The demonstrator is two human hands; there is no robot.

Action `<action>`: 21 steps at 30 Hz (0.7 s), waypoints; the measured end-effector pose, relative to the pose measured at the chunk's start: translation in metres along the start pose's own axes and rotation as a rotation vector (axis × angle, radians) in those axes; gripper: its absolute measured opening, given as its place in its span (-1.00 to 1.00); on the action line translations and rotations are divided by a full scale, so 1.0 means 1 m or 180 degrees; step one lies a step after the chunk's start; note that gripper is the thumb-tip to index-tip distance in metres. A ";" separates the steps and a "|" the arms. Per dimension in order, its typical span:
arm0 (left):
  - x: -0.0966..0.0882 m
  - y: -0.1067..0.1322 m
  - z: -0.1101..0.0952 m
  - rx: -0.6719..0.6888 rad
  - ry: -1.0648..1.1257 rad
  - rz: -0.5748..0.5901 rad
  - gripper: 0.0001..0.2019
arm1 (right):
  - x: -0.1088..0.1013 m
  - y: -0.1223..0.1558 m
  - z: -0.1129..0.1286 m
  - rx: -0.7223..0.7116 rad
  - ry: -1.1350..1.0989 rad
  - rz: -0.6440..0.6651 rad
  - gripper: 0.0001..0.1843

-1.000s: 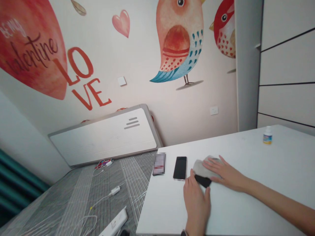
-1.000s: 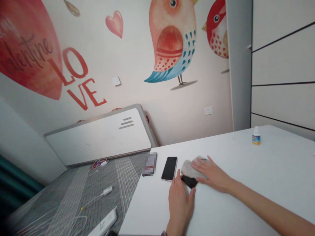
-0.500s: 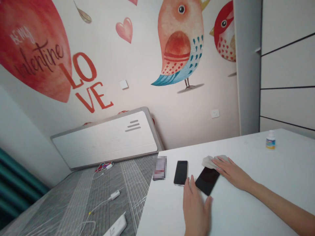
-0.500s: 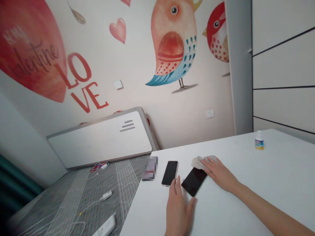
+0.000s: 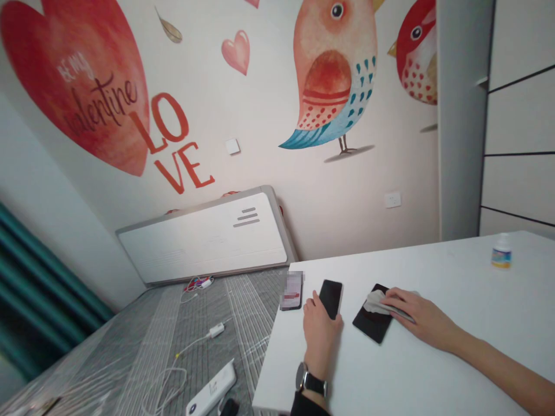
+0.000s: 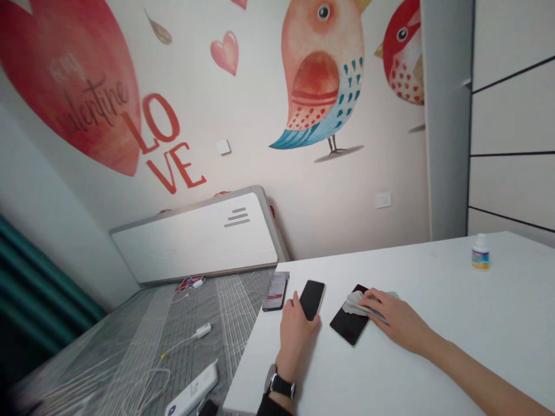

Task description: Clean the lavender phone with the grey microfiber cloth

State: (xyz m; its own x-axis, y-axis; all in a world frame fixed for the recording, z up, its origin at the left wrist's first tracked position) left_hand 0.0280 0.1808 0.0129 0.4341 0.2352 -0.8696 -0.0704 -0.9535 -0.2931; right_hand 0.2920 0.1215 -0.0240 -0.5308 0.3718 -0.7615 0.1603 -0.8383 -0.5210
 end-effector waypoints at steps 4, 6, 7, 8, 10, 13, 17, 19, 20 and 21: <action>-0.014 0.010 0.015 -0.0131 0.0197 0.0023 -0.11 | 0.013 -0.019 0.020 -0.0137 -0.0360 0.0382 -0.60; -0.028 0.019 0.027 -0.0220 0.0240 -0.0061 -0.16 | 0.025 -0.033 0.032 -0.0164 -0.0552 0.0446 -0.62; -0.036 0.025 0.032 -0.0251 0.0257 -0.0115 -0.19 | 0.033 -0.041 0.039 -0.0179 -0.0638 0.0421 -0.63; -0.043 0.031 0.036 -0.0260 0.0282 -0.0166 -0.22 | 0.041 -0.048 0.046 -0.0191 -0.0710 0.0370 -0.63; -0.058 0.042 0.042 -0.0270 0.0370 -0.0293 -0.25 | 0.056 -0.061 0.056 -0.0169 -0.0809 0.0224 -0.60; -0.069 0.053 0.041 -0.0235 0.0554 -0.0293 -0.27 | 0.061 -0.074 0.048 0.0058 -0.0917 -0.0112 -0.53; -0.062 0.053 0.026 0.0081 0.0636 -0.0084 -0.30 | 0.013 -0.066 -0.019 0.0771 -0.0816 -0.0944 -0.52; -0.057 0.048 0.015 0.0308 0.0618 -0.0023 -0.30 | -0.023 -0.049 -0.060 0.1206 -0.0679 -0.1371 -0.55; -0.054 0.043 0.008 0.0433 0.0616 -0.0001 -0.31 | -0.040 -0.039 -0.077 0.1391 -0.0618 -0.1550 -0.54; -0.052 0.038 0.000 0.0575 0.0614 0.0020 -0.32 | -0.055 -0.029 -0.089 0.1534 -0.0572 -0.1701 -0.52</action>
Point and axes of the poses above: each hand's wrist, its own y-axis away from the middle knuckle, its own x-axis out of the palm, z = x × y, the point moved 8 cm from there along -y, towards the middle knuckle, and after that the axes turned 5 degrees about -z, right-handed, at the moved point
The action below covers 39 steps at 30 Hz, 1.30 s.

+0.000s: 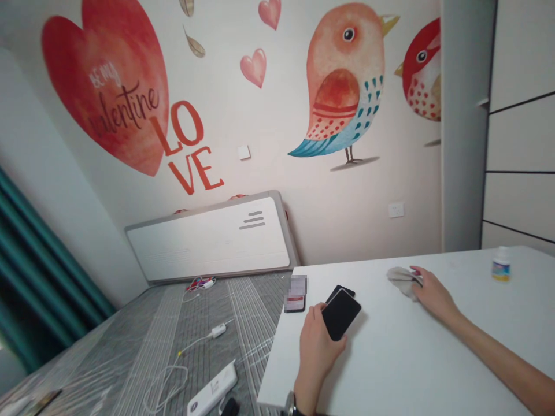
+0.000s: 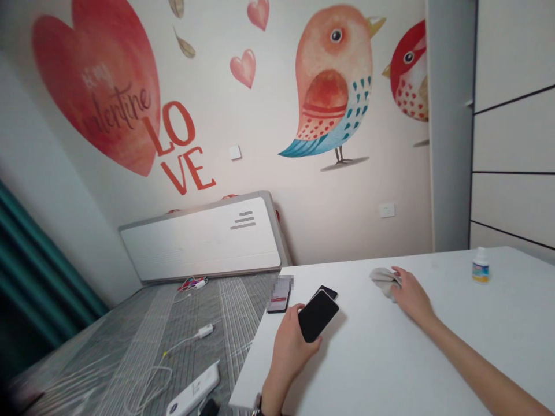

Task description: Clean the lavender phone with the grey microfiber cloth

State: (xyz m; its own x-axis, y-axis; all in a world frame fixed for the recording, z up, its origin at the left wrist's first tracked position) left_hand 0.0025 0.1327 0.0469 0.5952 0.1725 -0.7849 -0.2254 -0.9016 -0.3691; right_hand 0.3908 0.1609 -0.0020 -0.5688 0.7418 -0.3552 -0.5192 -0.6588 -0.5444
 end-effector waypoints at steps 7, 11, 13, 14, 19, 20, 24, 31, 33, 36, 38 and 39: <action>0.033 -0.061 -0.059 0.1269 -0.0133 0.0319 -0.30 | 0.006 0.010 0.024 0.0068 -0.0666 0.0421 -0.42; 0.055 -0.080 -0.070 0.1529 -0.0308 0.0266 -0.28 | 0.061 0.023 0.047 0.0259 -0.1381 0.1195 -0.27; 0.064 -0.080 -0.067 0.1555 -0.0390 0.0236 -0.29 | 0.072 0.028 0.047 0.0411 -0.1614 0.1397 -0.24; 0.067 -0.079 -0.065 0.1571 -0.0422 0.0218 -0.29 | 0.075 0.031 0.044 0.0490 -0.1703 0.1488 -0.25; 0.076 -0.074 -0.059 0.1733 -0.0486 0.0186 -0.22 | 0.073 0.042 0.031 0.0848 -0.1994 0.1888 -0.33; 0.076 -0.074 -0.059 0.1776 -0.0486 0.0189 -0.20 | 0.073 0.043 0.030 0.0899 -0.2031 0.1931 -0.34; 0.075 -0.073 -0.062 0.1940 -0.0499 0.0135 -0.16 | 0.070 0.045 0.034 0.1015 -0.2137 0.2035 -0.34; 0.068 -0.073 -0.062 0.2026 -0.0622 -0.0054 -0.31 | 0.065 0.050 0.044 0.0993 -0.2276 0.2126 -0.38; 0.068 -0.072 -0.062 0.2045 -0.0655 -0.0101 -0.32 | 0.065 0.050 0.043 0.0976 -0.2275 0.2125 -0.36; 0.068 -0.070 -0.065 0.2116 -0.0691 -0.0122 -0.34 | 0.067 0.050 0.040 0.0938 -0.2227 0.2119 -0.39; 0.068 -0.069 -0.066 0.2166 -0.0703 -0.0118 -0.38 | 0.068 0.049 0.039 0.0900 -0.2163 0.2104 -0.46; 0.069 -0.068 -0.067 0.2185 -0.0706 -0.0114 -0.39 | 0.068 0.048 0.038 0.0880 -0.2127 0.2096 -0.49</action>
Point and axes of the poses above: each hand's wrist, its own y-axis away from the middle knuckle, its own x-axis out of the palm, z = x × y, the point moved 8 cm from there along -y, towards the middle knuckle, and after that the axes turned 5 degrees about -z, right-handed, at the moved point
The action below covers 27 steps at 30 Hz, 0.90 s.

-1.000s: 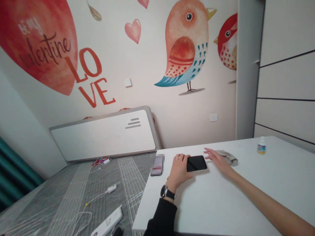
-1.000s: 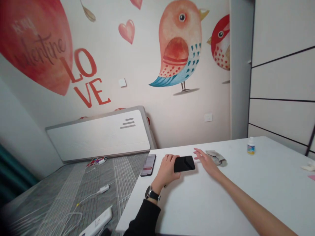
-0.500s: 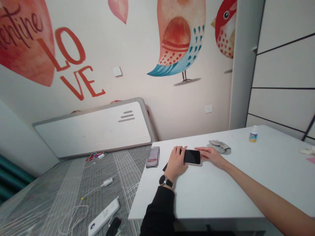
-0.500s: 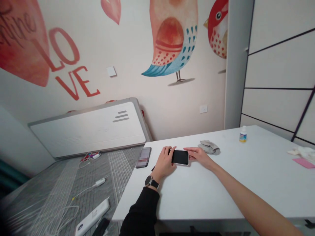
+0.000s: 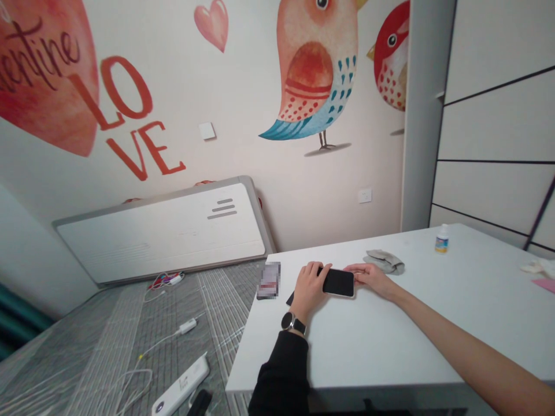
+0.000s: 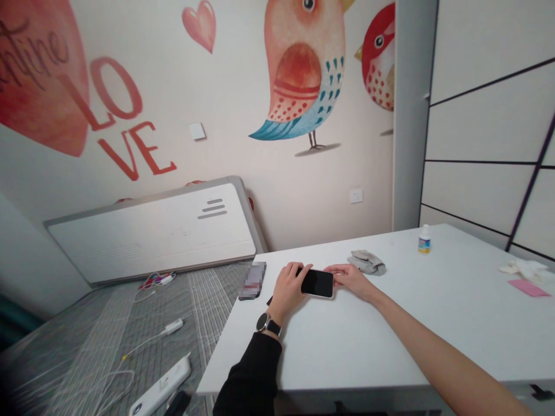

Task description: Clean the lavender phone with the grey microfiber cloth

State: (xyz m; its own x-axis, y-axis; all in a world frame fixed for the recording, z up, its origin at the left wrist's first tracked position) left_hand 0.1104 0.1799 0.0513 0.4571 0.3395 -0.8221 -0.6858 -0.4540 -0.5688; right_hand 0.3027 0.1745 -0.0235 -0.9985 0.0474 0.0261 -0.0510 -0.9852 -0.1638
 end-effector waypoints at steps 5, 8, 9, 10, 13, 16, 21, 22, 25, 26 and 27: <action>0.002 0.000 0.002 0.0001 0.0032 0.0007 -0.40 | -0.001 0.000 0.003 -0.0039 0.0123 -0.0028 -0.52; 0.002 0.000 0.004 -0.0031 0.0075 0.0005 -0.40 | -0.001 0.001 0.005 -0.0032 0.0119 -0.0020 -0.48; 0.002 0.001 0.004 -0.0041 0.0091 0.0002 -0.39 | 0.000 0.002 0.004 -0.0021 0.0108 -0.0018 -0.46; 0.001 0.001 0.004 -0.0049 0.0108 -0.0004 -0.40 | 0.000 0.002 0.004 -0.0006 0.0094 -0.0018 -0.45; 0.000 0.002 0.003 -0.0056 0.0154 -0.0036 -0.41 | 0.001 0.003 0.004 0.0040 0.0039 -0.0037 -0.47; -0.001 0.003 0.002 -0.0062 0.0187 -0.0084 -0.41 | 0.002 0.004 0.006 0.0057 -0.0067 -0.0044 -0.52; -0.003 0.004 0.006 -0.0251 0.0158 -0.0194 -0.39 | 0.008 0.010 0.011 0.0139 -0.0316 0.0075 -0.48; -0.004 0.004 0.008 -0.0340 0.0123 -0.0237 -0.38 | 0.011 0.010 0.010 0.0158 -0.0362 0.0106 -0.47; -0.007 0.004 0.015 -0.0616 -0.0012 -0.0369 -0.36 | 0.017 0.011 0.007 0.0204 -0.0451 0.0211 -0.46; -0.007 0.005 0.016 -0.0677 -0.0055 -0.0398 -0.36 | 0.019 0.011 0.005 0.0211 -0.0468 0.0245 -0.46; -0.007 0.005 0.017 -0.0717 -0.0094 -0.0419 -0.36 | 0.021 0.010 0.003 0.0212 -0.0483 0.0272 -0.45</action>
Point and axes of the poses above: each hand's wrist, its own y-axis away from the middle knuckle, its own x-axis out of the palm, z = x × y, the point moved 8 cm from there along -y, towards the middle knuckle, and after that the axes turned 5 degrees about -z, right-handed, at the moved point
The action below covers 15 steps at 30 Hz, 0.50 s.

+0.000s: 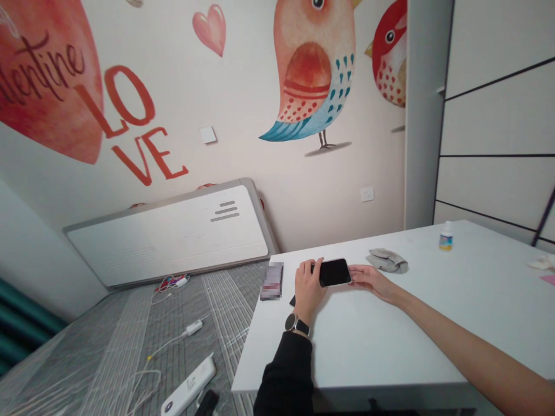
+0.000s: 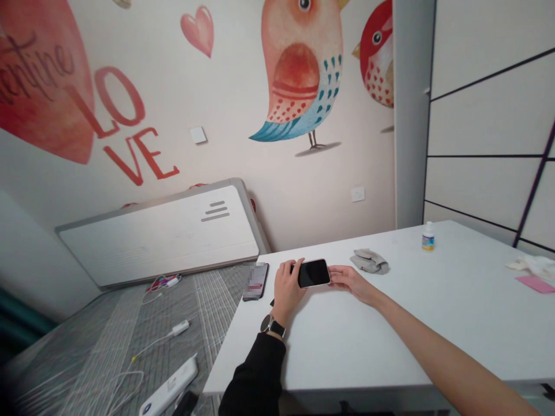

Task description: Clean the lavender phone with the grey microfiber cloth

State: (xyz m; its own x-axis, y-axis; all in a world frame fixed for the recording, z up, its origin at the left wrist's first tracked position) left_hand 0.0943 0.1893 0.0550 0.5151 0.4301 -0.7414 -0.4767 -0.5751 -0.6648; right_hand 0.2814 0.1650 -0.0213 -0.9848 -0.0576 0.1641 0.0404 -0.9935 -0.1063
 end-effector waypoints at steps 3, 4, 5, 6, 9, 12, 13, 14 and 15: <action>0.000 0.000 0.000 -0.0031 -0.0095 -0.0056 -0.36 | 0.002 -0.002 -0.003 -0.0026 -0.0022 0.0064 -0.42; 0.000 0.000 0.000 -0.0028 -0.0121 -0.0075 -0.35 | 0.003 -0.003 -0.003 -0.0041 -0.0020 0.0085 -0.40; 0.001 0.000 0.000 -0.0023 -0.0144 -0.0094 -0.34 | 0.003 -0.004 -0.003 -0.0058 -0.0015 0.0108 -0.39; 0.001 0.001 0.000 -0.0015 -0.0165 -0.0113 -0.33 | 0.004 -0.004 -0.003 -0.0077 -0.0006 0.0133 -0.38; 0.002 0.001 0.001 0.0012 -0.0219 -0.0168 -0.29 | 0.006 -0.005 -0.001 -0.0145 0.0030 0.0208 -0.40; 0.003 0.002 0.002 0.0026 -0.0256 -0.0197 -0.28 | 0.007 -0.005 0.000 -0.0226 0.0063 0.0244 -0.39; 0.003 0.002 0.002 0.0029 -0.0264 -0.0196 -0.28 | 0.007 -0.005 0.000 -0.0251 0.0072 0.0243 -0.39; 0.002 0.002 0.002 0.0032 -0.0268 -0.0193 -0.28 | 0.007 -0.006 0.000 -0.0273 0.0082 0.0240 -0.39; 0.002 0.002 0.002 0.0036 -0.0271 -0.0185 -0.28 | 0.008 -0.006 0.000 -0.0292 0.0094 0.0239 -0.38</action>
State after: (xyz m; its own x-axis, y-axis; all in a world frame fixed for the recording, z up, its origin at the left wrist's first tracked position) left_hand 0.0926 0.1908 0.0518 0.4800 0.5203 -0.7063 -0.4560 -0.5399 -0.7075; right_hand 0.2738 0.1704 -0.0190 -0.9842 -0.1271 0.1236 0.0997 -0.9733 -0.2069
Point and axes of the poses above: each hand's wrist, its own y-axis away from the middle knuckle, its own x-axis out of the palm, z = x × y, the point moved 8 cm from there along -y, towards the middle knuckle, and after that the axes turned 5 degrees about -z, right-handed, at the moved point
